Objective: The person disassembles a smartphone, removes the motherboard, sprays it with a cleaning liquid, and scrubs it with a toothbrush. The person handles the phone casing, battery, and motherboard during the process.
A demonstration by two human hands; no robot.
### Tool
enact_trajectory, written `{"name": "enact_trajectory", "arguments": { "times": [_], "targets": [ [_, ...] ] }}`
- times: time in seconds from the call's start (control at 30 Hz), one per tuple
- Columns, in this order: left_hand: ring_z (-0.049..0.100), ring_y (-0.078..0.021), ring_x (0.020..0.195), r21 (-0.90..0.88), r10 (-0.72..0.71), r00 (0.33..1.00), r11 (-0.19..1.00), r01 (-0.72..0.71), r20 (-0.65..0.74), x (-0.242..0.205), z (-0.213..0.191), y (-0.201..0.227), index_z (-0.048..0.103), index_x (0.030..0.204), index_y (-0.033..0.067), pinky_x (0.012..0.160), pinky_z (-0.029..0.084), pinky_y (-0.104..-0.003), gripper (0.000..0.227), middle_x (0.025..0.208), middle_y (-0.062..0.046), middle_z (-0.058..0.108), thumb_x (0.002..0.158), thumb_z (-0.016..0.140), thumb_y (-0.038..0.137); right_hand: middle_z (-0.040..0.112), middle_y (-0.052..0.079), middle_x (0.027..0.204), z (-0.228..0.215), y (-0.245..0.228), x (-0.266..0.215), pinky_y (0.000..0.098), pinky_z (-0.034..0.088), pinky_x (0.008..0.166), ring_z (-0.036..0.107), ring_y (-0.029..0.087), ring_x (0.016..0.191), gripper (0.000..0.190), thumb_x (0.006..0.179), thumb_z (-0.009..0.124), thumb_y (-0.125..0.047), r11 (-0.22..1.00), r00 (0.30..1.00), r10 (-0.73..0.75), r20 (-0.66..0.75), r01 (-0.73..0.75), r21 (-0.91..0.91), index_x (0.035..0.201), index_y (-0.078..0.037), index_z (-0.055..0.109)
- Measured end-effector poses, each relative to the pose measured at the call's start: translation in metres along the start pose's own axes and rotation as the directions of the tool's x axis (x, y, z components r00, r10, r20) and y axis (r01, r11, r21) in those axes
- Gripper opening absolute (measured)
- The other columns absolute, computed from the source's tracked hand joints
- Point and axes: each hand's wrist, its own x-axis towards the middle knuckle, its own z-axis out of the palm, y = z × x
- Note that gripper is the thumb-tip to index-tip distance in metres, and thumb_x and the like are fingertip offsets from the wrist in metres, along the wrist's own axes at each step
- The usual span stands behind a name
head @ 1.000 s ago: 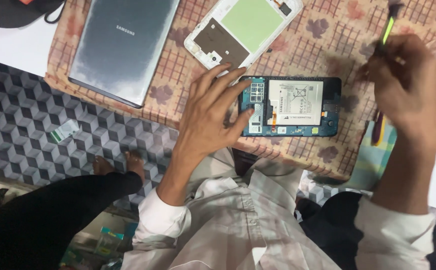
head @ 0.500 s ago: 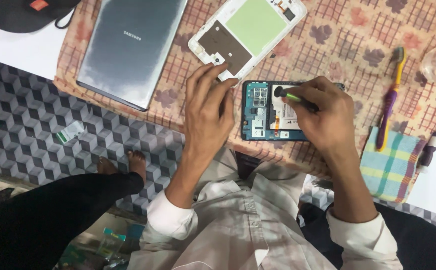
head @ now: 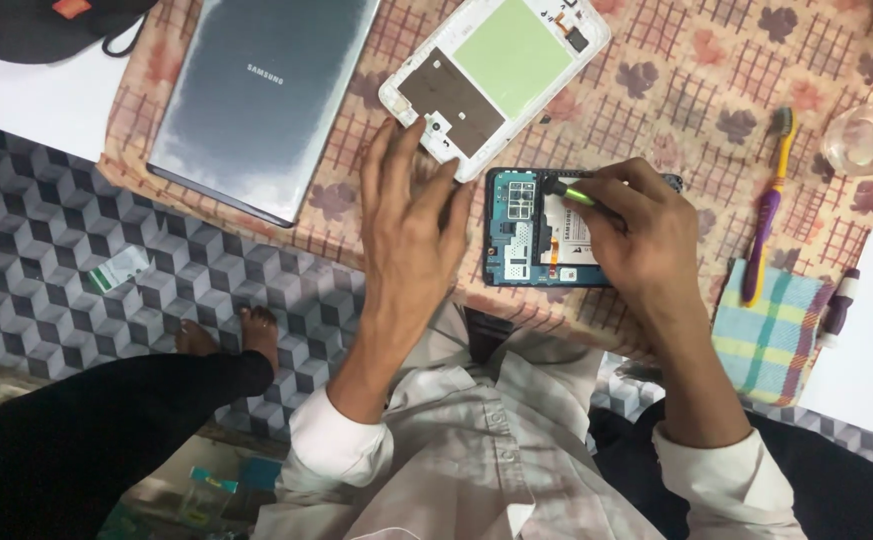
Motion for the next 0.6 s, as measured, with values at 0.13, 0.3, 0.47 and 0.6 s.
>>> {"name": "enact_trajectory", "arguments": {
  "times": [0.13, 0.3, 0.47, 0.6],
  "targets": [
    [0.044, -0.0424, 0.141, 0.012, 0.036, 0.998, 0.999, -0.037, 0.042, 0.002, -0.001, -0.001, 0.079, 0.105, 0.0008, 0.118, 0.042, -0.052, 0.014, 0.143, -0.023, 0.055, 0.093, 0.076, 0.007, 0.070, 0.012, 0.103, 0.001, -0.004, 0.000, 0.0398, 0.054, 0.068, 0.069, 0.030, 0.078, 0.010, 0.095, 0.072, -0.007, 0.992, 1.000, -0.029, 0.009, 0.030, -0.119, 0.104, -0.002, 0.073],
    [0.050, -0.0398, 0.138, -0.035, 0.060, 0.998, 0.998, -0.058, 0.036, 0.005, -0.003, -0.001, 0.079, 0.104, -0.0014, 0.115, 0.048, -0.049, 0.013, 0.139, -0.021, 0.059, 0.092, 0.076, 0.003, 0.066, 0.015, 0.101, -0.001, -0.008, 0.008, 0.0457, 0.050, 0.065, 0.066, 0.037, 0.078, 0.010, 0.100, 0.066, -0.008, 0.985, 0.996, -0.016, 0.090, 0.031, -0.168, 0.105, 0.001, 0.066],
    [0.056, -0.0383, 0.134, -0.072, 0.062, 0.998, 0.995, -0.062, -0.010, 0.003, -0.002, -0.001, 0.077, 0.103, -0.0023, 0.110, 0.053, -0.044, 0.012, 0.135, -0.020, 0.062, 0.091, 0.075, 0.000, 0.063, 0.013, 0.092, 0.007, 0.001, 0.049, 0.0411, 0.050, 0.066, 0.064, 0.027, 0.075, 0.012, 0.111, 0.060, -0.009, 0.993, 0.987, -0.114, 0.114, 0.116, -0.014, 0.105, 0.001, 0.064],
    [0.059, -0.0373, 0.132, -0.094, 0.059, 0.997, 0.994, -0.064, -0.047, 0.002, -0.002, -0.002, 0.076, 0.103, -0.0045, 0.110, 0.053, -0.044, 0.012, 0.131, -0.018, 0.064, 0.091, 0.074, -0.002, 0.064, 0.011, 0.088, 0.021, 0.004, 0.077, 0.0352, 0.049, 0.064, 0.062, 0.019, 0.071, 0.011, 0.110, 0.061, -0.008, 0.990, 0.991, -0.114, 0.076, 0.107, 0.093, 0.112, 0.002, 0.065]
  ]
}}
